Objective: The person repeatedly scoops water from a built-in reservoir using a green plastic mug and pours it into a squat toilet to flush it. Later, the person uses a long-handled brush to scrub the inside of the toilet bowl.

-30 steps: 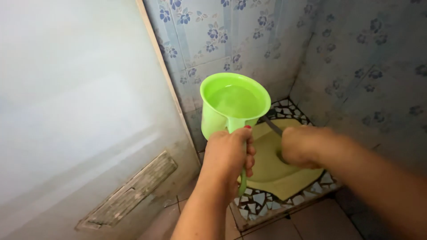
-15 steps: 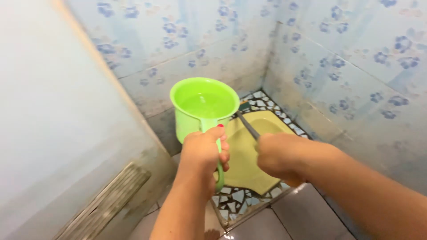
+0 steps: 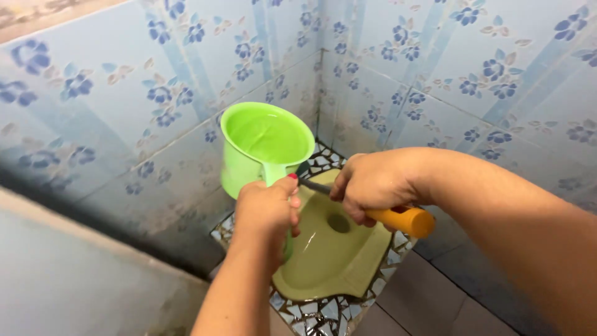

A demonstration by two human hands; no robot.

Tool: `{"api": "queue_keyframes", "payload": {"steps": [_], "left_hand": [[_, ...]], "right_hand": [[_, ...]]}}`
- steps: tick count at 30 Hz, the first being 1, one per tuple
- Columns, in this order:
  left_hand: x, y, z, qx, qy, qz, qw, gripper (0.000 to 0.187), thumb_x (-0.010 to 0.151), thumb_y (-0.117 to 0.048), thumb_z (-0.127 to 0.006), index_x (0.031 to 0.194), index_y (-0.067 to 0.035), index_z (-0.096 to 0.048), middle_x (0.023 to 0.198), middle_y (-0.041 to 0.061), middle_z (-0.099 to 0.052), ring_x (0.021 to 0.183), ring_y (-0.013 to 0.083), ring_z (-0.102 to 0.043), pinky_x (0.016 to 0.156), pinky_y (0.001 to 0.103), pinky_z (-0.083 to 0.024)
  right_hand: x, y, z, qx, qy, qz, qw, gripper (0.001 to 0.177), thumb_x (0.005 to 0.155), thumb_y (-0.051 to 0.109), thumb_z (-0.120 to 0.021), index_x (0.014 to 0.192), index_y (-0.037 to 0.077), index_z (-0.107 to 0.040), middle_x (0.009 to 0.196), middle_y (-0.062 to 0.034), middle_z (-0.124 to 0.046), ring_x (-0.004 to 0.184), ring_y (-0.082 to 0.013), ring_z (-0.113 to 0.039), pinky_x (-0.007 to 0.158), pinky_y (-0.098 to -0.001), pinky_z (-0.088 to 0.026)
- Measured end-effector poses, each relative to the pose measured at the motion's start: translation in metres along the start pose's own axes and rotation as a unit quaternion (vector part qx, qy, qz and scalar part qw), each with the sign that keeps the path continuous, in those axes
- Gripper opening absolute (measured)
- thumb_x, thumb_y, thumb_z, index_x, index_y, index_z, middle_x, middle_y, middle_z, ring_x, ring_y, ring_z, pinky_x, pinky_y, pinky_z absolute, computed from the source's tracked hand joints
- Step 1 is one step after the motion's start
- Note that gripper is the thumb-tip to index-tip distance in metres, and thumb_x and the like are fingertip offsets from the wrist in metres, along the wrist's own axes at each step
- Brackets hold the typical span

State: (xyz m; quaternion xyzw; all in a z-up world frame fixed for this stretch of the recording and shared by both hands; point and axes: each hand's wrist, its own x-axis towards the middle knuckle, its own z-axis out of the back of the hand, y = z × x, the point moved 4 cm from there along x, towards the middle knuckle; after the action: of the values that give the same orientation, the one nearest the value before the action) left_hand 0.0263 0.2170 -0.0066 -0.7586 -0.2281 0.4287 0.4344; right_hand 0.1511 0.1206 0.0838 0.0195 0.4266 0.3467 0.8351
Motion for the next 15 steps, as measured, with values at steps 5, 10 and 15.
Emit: {"api": "queue_keyframes", "payload": {"steps": [5, 10, 15], "left_hand": [[0.026, -0.023, 0.011, 0.152, -0.039, 0.008, 0.988, 0.024, 0.088, -0.017, -0.071, 0.077, 0.001, -0.060, 0.061, 0.009, -0.059, 0.044, 0.0205, -0.051, 0.042, 0.040, -0.041], [0.081, -0.044, 0.018, 0.420, -0.108, -0.005, 0.901, 0.030, 0.088, -0.024, -0.072, 0.088, 0.006, -0.073, 0.077, 0.021, -0.073, 0.063, 0.0329, -0.071, 0.061, 0.045, -0.055], [0.122, -0.061, 0.033, 0.541, -0.173, -0.045, 0.822, 0.036, 0.084, -0.024, -0.074, 0.112, 0.000, -0.073, 0.121, 0.024, -0.067, 0.114, 0.0406, -0.065, 0.095, 0.048, -0.051]], "right_hand": [[0.001, 0.005, 0.008, 0.078, 0.022, -0.047, 0.996, 0.063, 0.068, 0.003, -0.065, 0.131, 0.009, -0.068, 0.084, -0.0173, -0.074, 0.061, -0.0230, -0.064, 0.052, -0.0372, -0.050], [0.007, 0.002, 0.021, 0.084, 0.013, -0.063, 0.994, 0.059, 0.067, 0.004, -0.062, 0.126, 0.007, -0.071, 0.081, -0.0149, -0.075, 0.062, -0.0231, -0.066, 0.054, -0.0390, -0.052], [0.007, 0.001, 0.020, 0.079, 0.004, -0.046, 0.996, 0.064, 0.065, 0.001, -0.061, 0.127, 0.008, -0.077, 0.089, -0.0152, -0.078, 0.069, -0.0242, -0.068, 0.059, -0.0415, -0.053]]}}
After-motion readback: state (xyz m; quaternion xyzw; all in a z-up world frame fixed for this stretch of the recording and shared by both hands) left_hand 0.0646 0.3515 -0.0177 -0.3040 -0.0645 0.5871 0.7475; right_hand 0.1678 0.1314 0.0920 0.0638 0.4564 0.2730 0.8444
